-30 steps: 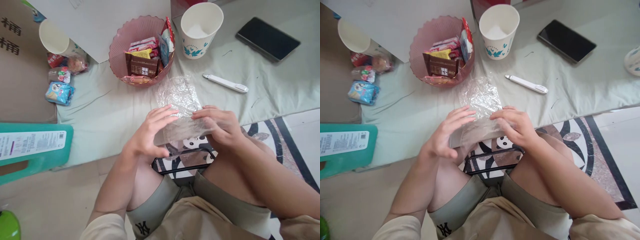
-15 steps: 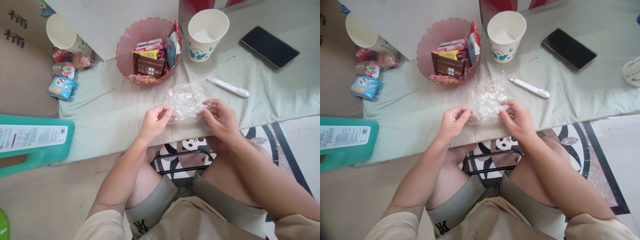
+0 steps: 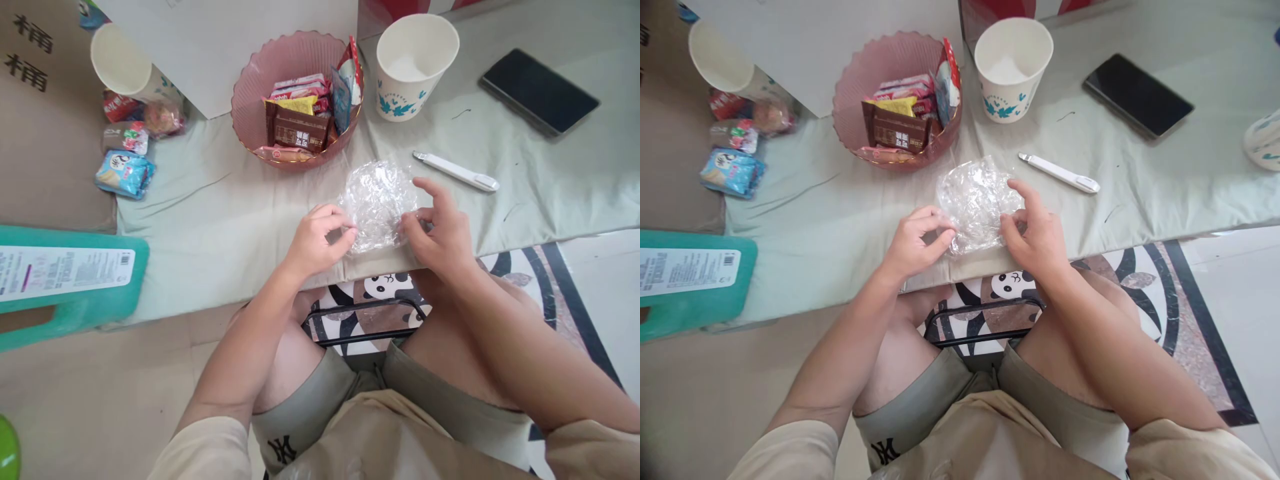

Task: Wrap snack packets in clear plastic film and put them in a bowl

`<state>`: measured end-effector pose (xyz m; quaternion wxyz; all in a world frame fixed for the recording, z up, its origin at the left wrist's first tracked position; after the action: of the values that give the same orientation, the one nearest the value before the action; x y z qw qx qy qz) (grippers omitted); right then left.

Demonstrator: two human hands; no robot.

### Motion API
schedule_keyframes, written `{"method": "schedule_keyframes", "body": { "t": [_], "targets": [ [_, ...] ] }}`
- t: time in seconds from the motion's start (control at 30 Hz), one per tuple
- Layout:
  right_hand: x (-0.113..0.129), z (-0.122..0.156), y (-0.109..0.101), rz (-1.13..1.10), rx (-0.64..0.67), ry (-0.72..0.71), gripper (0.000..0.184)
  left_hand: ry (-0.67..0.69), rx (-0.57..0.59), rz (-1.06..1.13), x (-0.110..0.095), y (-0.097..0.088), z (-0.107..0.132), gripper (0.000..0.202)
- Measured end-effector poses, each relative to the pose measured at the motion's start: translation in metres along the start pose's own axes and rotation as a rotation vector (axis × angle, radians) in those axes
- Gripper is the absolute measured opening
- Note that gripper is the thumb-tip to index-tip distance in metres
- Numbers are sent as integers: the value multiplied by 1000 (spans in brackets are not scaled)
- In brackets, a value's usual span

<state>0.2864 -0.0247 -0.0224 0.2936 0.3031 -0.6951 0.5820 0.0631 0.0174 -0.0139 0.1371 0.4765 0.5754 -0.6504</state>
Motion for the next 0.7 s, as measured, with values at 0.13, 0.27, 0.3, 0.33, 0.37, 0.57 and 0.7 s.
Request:
{"method": "schedule_keyframes", "body": {
  "t": [0.13, 0.27, 0.3, 0.33, 0.37, 0.57, 0.7],
  "targets": [
    [-3, 1, 2, -43, 24, -27, 48, 167, 176, -135, 0, 4, -1, 24],
    [-7, 3, 0, -99, 5, 6, 47, 203, 246, -167, -3, 10, -5, 32],
    [-8, 3, -1, -115, -8, 29, 47, 215, 260, -165, -4, 11, -6, 34],
    [-9, 3, -2, -132, -23, 54, 47, 227, 279, -165, -4, 12, -7, 35],
    [-10, 4, -3, -145, -39, 81, 48, 240, 301, -168, -4, 14, -8, 37],
    [-14, 3, -7, -161, -76, 134, 49, 215, 300, -219, -1, 18, -9, 43],
    [-20, 3, -8, -152, -61, 98, 49, 159, 41, -278, 0, 12, -9, 35]
  ]
}}
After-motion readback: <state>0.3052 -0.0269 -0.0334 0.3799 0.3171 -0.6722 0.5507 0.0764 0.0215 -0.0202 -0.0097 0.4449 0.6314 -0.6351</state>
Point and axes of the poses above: each hand's wrist, its own z-axis away from the middle knuckle, its own y-axis out of the palm, x = y × z, the point moved 2 cm from there along -z, towards the middle knuckle, and after that the axes turned 1 degree about x, right-handed, at the moved point
